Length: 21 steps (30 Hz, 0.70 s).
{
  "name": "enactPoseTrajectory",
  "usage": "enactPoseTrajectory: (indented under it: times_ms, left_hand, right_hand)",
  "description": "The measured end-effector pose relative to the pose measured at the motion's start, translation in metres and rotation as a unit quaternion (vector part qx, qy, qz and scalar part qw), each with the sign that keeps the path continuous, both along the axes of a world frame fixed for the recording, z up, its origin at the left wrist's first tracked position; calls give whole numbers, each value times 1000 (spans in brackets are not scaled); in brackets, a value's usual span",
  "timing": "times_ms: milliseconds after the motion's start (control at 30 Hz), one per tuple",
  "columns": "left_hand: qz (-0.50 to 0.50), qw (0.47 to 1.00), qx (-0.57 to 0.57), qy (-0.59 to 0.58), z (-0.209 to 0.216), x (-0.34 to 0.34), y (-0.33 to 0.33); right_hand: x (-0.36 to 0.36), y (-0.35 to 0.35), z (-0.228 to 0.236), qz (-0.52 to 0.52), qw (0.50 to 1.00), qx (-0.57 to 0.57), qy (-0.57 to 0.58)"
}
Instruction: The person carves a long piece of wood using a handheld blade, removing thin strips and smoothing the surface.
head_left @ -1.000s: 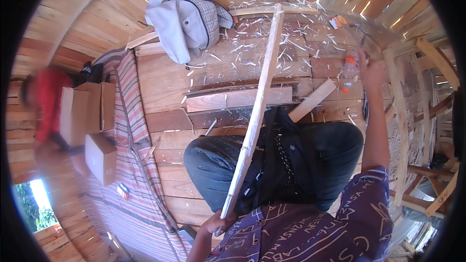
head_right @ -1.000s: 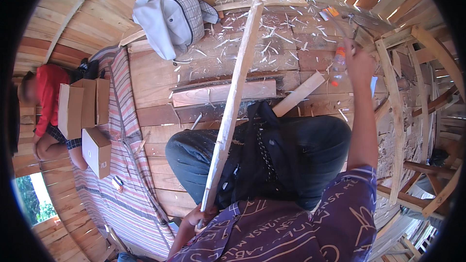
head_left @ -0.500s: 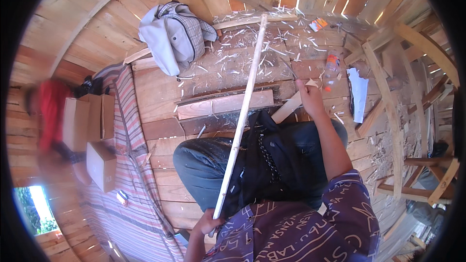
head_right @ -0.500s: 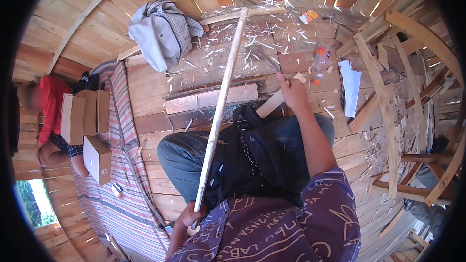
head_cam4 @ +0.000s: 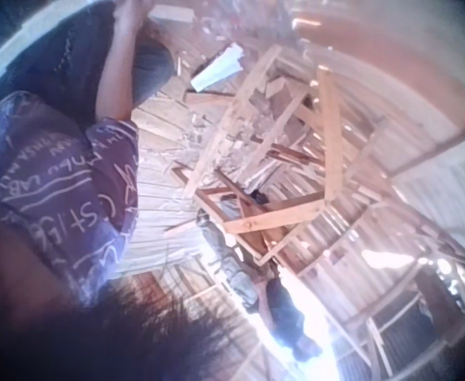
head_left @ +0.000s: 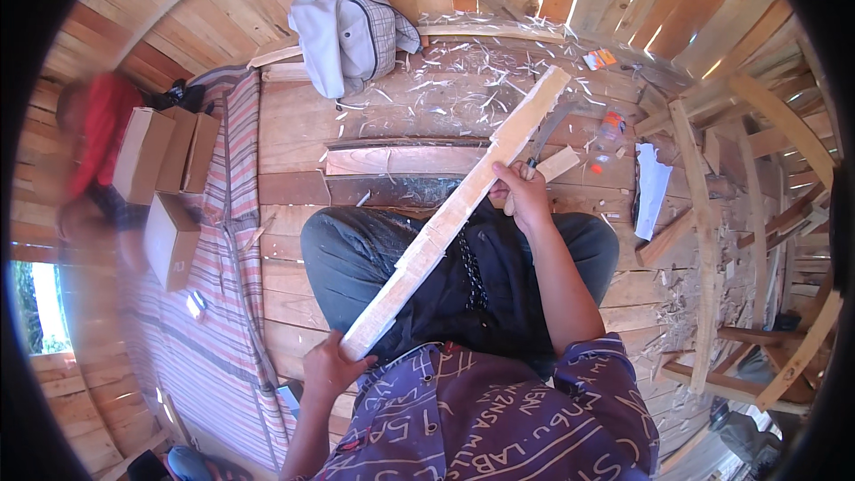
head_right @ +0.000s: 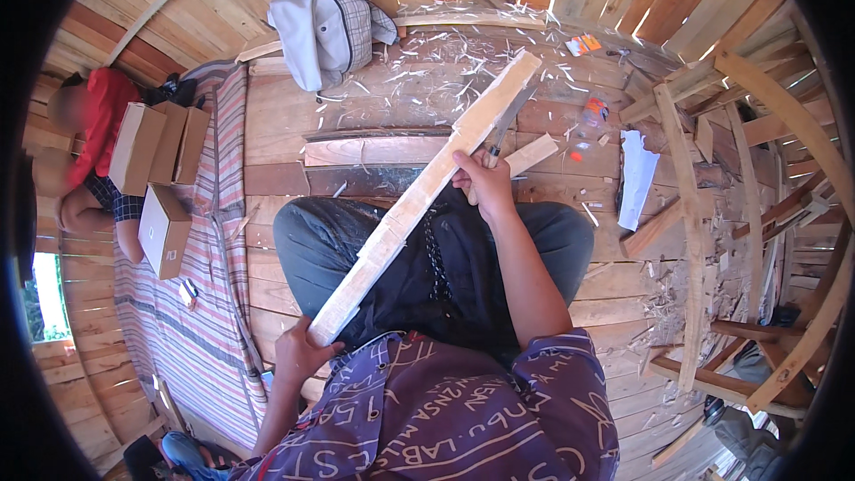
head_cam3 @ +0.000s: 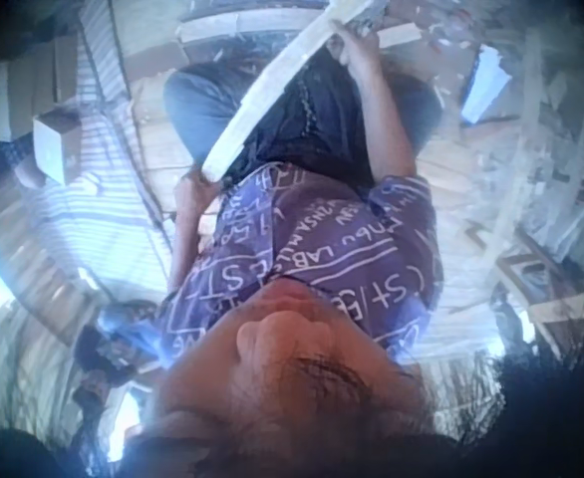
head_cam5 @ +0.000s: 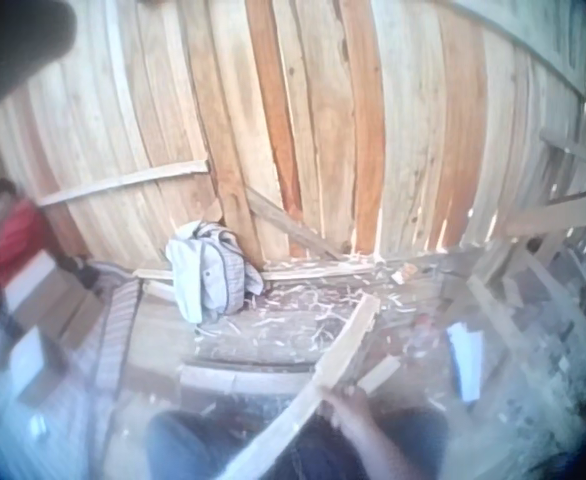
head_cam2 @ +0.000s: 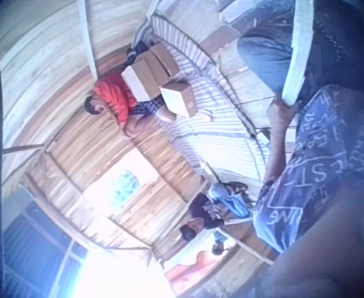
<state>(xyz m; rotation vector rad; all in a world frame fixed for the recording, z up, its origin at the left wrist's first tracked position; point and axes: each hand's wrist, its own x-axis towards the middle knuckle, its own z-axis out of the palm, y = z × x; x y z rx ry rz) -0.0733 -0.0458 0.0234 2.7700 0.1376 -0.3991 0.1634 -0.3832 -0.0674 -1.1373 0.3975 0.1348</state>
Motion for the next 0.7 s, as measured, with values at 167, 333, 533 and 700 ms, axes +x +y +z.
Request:
enactPoseTrajectory:
  times_ms: [167, 333, 533, 700]
  left_hand:
    - [5, 989, -117, -89, 62, 43, -15]
    - [-240, 657, -600, -388, 135, 66, -101]
    - [-471, 437, -738, -205, 177, 77, -124]
    - [-361, 405, -840, -3, 163, 62, -121]
  right_hand:
    - [-2, -6, -8, 8, 1000, 12, -10]
    - [-1, -18, -17, -2, 1000, -7, -10]
    - [-1, -4, -15, 7, 1000, 10, -18]
    - [1, -13, -15, -2, 1000, -17, -9]
